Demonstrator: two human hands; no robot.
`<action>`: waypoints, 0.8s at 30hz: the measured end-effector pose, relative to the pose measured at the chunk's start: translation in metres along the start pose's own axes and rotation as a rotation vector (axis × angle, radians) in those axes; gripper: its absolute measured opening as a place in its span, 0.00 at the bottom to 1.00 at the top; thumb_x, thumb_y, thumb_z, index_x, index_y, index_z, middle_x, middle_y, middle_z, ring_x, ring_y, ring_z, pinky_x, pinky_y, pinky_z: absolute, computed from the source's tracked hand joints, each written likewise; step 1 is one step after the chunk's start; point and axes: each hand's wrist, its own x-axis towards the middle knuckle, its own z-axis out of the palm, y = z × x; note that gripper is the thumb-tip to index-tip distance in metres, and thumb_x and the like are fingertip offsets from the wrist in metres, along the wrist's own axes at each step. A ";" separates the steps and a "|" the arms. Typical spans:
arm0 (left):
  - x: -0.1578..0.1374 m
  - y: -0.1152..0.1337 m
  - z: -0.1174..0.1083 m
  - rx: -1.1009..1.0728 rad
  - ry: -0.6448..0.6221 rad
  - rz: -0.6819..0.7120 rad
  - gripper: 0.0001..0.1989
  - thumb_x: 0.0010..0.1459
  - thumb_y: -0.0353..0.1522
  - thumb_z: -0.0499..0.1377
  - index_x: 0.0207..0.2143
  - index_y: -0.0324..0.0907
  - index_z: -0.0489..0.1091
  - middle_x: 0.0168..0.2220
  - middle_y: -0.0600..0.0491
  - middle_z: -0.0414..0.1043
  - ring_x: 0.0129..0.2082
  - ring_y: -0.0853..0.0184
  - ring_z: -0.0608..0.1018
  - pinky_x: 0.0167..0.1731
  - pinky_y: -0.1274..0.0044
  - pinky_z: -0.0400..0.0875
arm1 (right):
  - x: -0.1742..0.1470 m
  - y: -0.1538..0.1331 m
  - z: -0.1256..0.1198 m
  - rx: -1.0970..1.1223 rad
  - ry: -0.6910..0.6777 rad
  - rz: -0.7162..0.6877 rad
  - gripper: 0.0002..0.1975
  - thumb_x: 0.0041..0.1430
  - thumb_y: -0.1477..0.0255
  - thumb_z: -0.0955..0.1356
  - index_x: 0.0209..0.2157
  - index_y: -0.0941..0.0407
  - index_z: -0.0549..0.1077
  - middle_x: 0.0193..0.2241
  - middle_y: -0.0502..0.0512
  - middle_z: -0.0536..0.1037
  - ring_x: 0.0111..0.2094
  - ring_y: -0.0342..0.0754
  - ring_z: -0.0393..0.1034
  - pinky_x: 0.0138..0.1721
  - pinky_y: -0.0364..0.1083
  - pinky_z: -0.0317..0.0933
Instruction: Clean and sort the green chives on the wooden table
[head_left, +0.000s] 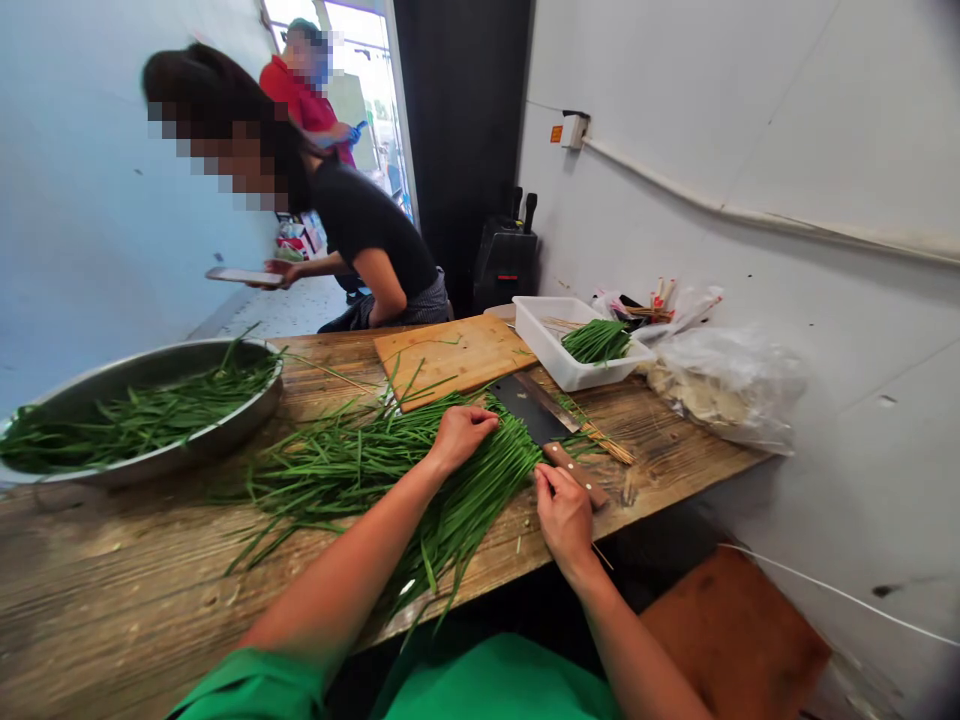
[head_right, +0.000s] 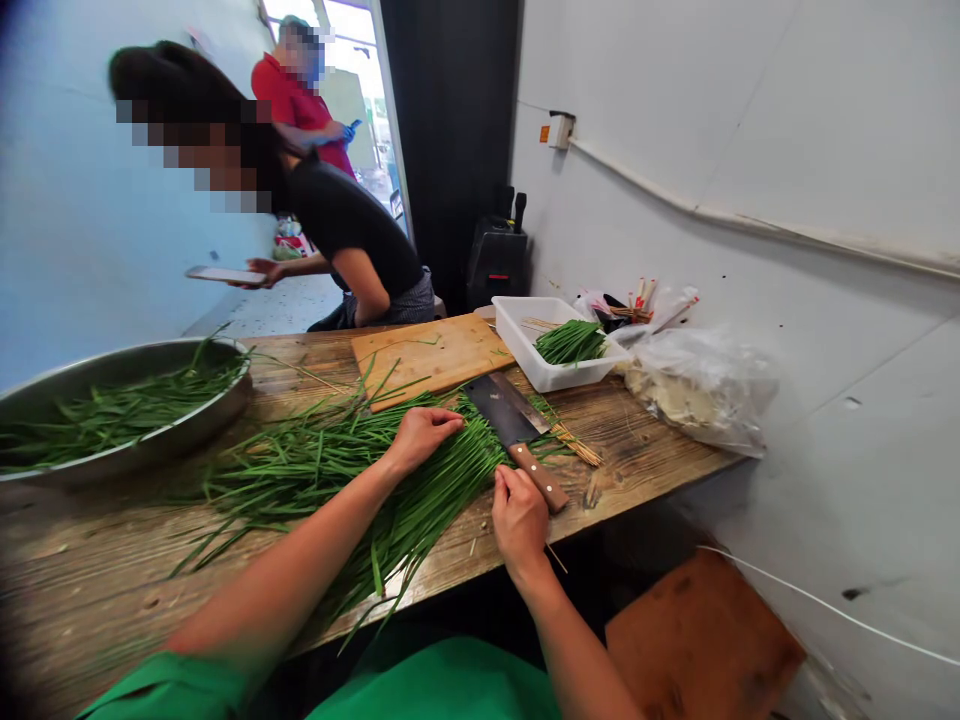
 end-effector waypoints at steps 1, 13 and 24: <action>0.000 0.000 0.000 -0.001 -0.003 0.003 0.12 0.47 0.35 0.57 0.31 0.38 0.76 0.30 0.52 0.77 0.31 0.66 0.76 0.32 0.78 0.67 | 0.000 0.000 0.000 -0.001 0.000 -0.004 0.16 0.60 0.70 0.57 0.36 0.57 0.75 0.29 0.57 0.76 0.31 0.46 0.71 0.35 0.43 0.62; -0.001 0.003 -0.004 0.030 -0.025 0.026 0.13 0.47 0.35 0.57 0.33 0.37 0.76 0.31 0.51 0.77 0.32 0.66 0.76 0.35 0.77 0.67 | 0.000 0.000 -0.001 0.014 -0.003 -0.010 0.17 0.60 0.69 0.57 0.37 0.58 0.75 0.29 0.57 0.76 0.32 0.46 0.71 0.35 0.43 0.63; -0.006 0.012 -0.009 0.215 -0.169 0.209 0.13 0.51 0.31 0.53 0.36 0.42 0.75 0.37 0.54 0.76 0.38 0.66 0.76 0.41 0.78 0.66 | 0.000 0.000 0.000 0.010 0.018 -0.013 0.17 0.60 0.70 0.57 0.36 0.57 0.75 0.30 0.57 0.77 0.32 0.46 0.71 0.35 0.43 0.63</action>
